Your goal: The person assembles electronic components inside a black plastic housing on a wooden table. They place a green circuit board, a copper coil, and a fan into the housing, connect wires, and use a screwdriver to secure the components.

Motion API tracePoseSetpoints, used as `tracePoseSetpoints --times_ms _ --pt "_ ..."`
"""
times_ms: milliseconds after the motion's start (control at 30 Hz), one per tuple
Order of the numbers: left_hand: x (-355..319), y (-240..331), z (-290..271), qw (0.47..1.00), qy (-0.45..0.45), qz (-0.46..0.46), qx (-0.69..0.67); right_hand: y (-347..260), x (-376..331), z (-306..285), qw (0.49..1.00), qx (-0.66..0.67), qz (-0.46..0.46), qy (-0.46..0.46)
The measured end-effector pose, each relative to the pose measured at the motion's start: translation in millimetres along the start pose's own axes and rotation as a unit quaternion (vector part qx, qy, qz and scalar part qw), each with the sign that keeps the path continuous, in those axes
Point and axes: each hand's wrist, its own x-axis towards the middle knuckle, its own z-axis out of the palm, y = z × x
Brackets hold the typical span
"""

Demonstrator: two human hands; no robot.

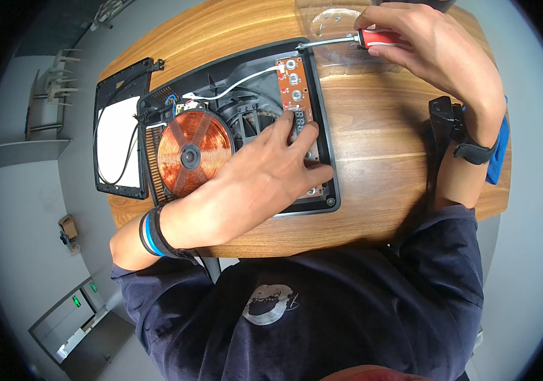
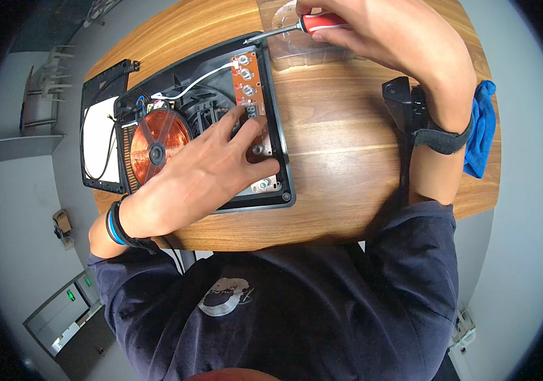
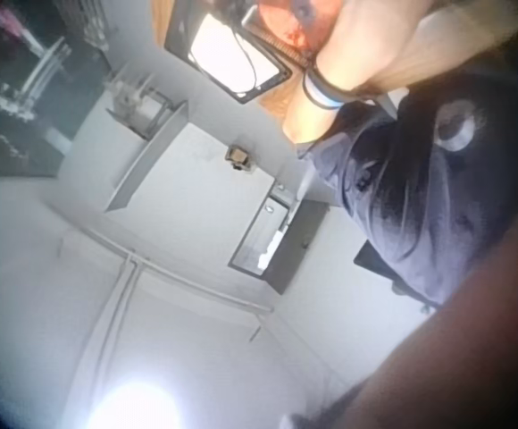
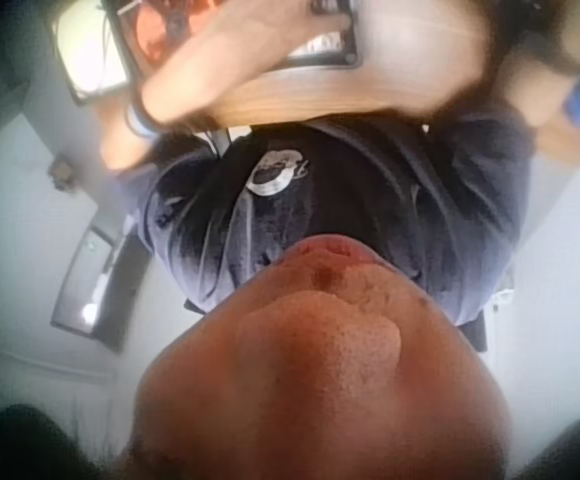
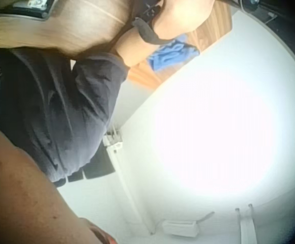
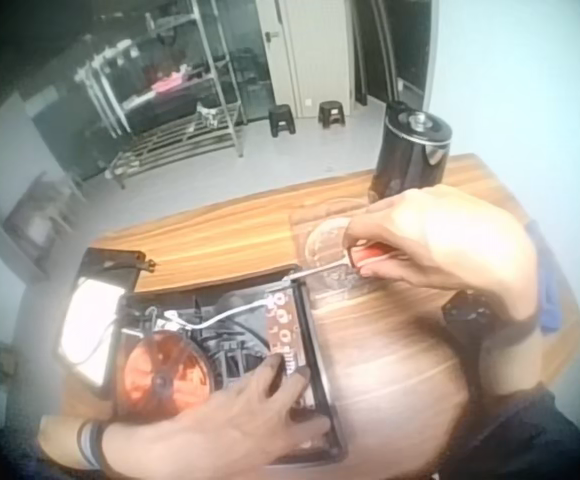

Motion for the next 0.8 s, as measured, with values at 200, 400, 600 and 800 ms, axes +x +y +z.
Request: tracePoseSetpoints --times_ms 200,400,600,800 --pt "-0.5 -3.6 3.7 1.000 0.017 0.000 -0.008 3.0 3.9 3.9 1.000 0.015 0.006 -0.016" --pt "-1.0 -2.8 4.4 1.000 0.014 -0.001 -0.008 3.4 2.7 7.1 1.000 0.004 -0.006 -0.007" --pt "-0.7 -18.5 3.3 0.991 0.026 -0.010 -0.127 9.6 11.6 18.4 0.999 0.023 0.010 -0.028" --pt "-1.6 -59.6 -15.5 0.979 0.050 -0.010 -0.196 16.1 5.8 41.3 0.999 0.007 -0.007 0.039"
